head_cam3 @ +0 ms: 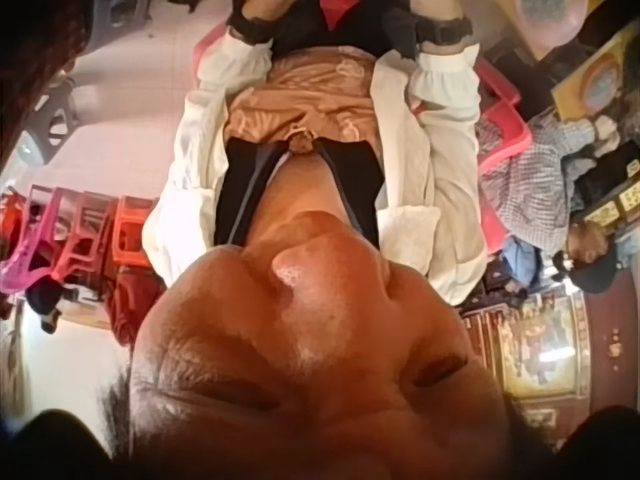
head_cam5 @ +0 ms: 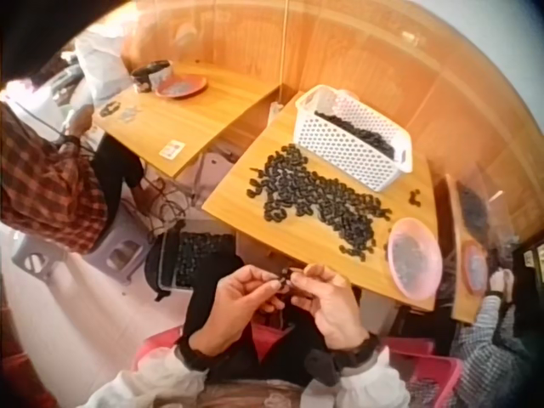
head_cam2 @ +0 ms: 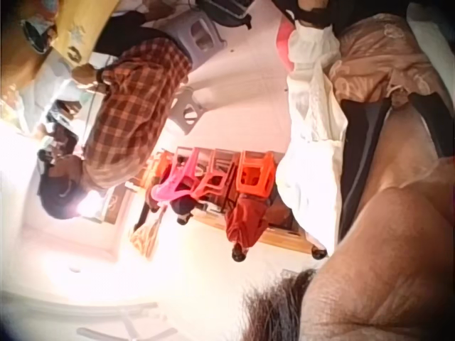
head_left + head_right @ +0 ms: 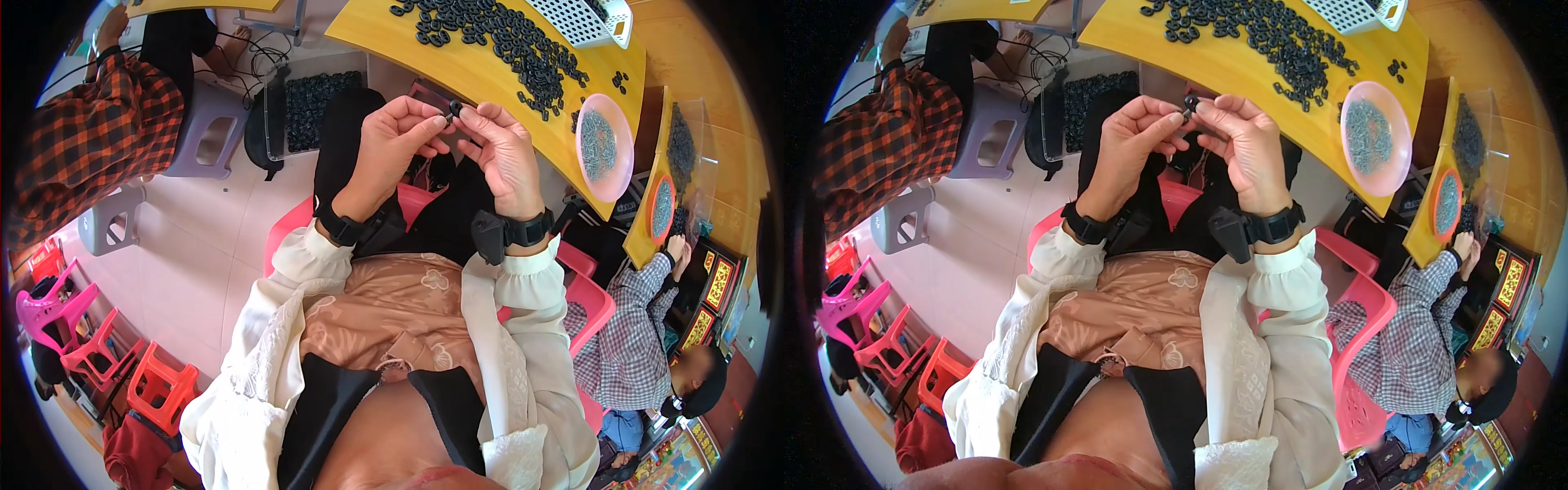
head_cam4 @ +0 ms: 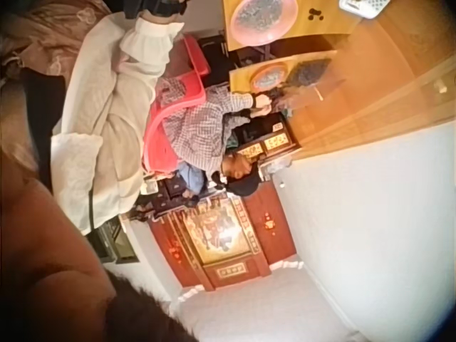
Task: Inspecting small black rubber components and sorting them from a desk into a pink bowl.
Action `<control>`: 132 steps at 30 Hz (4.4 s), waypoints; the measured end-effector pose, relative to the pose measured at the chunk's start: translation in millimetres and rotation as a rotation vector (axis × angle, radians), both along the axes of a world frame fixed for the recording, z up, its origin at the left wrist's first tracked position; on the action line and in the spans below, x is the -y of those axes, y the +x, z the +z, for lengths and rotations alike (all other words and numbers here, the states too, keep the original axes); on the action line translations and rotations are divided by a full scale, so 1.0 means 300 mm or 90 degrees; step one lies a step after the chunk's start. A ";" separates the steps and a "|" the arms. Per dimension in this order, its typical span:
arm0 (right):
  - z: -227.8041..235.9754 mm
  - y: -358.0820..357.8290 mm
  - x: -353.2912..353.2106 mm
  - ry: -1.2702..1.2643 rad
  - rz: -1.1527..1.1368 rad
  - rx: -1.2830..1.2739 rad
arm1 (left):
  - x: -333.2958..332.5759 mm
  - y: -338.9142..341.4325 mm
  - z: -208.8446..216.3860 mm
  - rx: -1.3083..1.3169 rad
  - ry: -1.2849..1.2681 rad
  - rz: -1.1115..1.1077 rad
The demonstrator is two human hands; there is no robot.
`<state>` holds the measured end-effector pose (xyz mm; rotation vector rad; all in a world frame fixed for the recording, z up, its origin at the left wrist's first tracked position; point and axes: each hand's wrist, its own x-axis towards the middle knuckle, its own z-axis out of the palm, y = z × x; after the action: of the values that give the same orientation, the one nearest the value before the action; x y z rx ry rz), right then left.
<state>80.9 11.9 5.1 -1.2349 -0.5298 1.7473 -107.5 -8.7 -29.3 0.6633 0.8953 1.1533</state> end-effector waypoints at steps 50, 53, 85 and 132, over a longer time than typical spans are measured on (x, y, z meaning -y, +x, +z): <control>0.101 0.123 -0.008 0.023 0.237 0.022 | 0.017 0.001 0.070 -0.035 0.170 -0.157; 0.104 0.126 -0.001 0.019 0.230 0.006 | 0.022 0.008 0.068 -0.053 0.197 -0.148; 0.120 0.053 0.054 0.121 0.085 -0.007 | 0.052 0.068 0.081 -0.111 0.223 -0.034; 0.116 -0.059 0.135 0.121 -0.072 -0.100 | 0.082 0.075 0.077 -0.077 0.224 0.016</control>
<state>63.2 -28.7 39.8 -0.9686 -0.5112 1.6418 -84.9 -33.5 -6.2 1.0185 0.8095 1.3191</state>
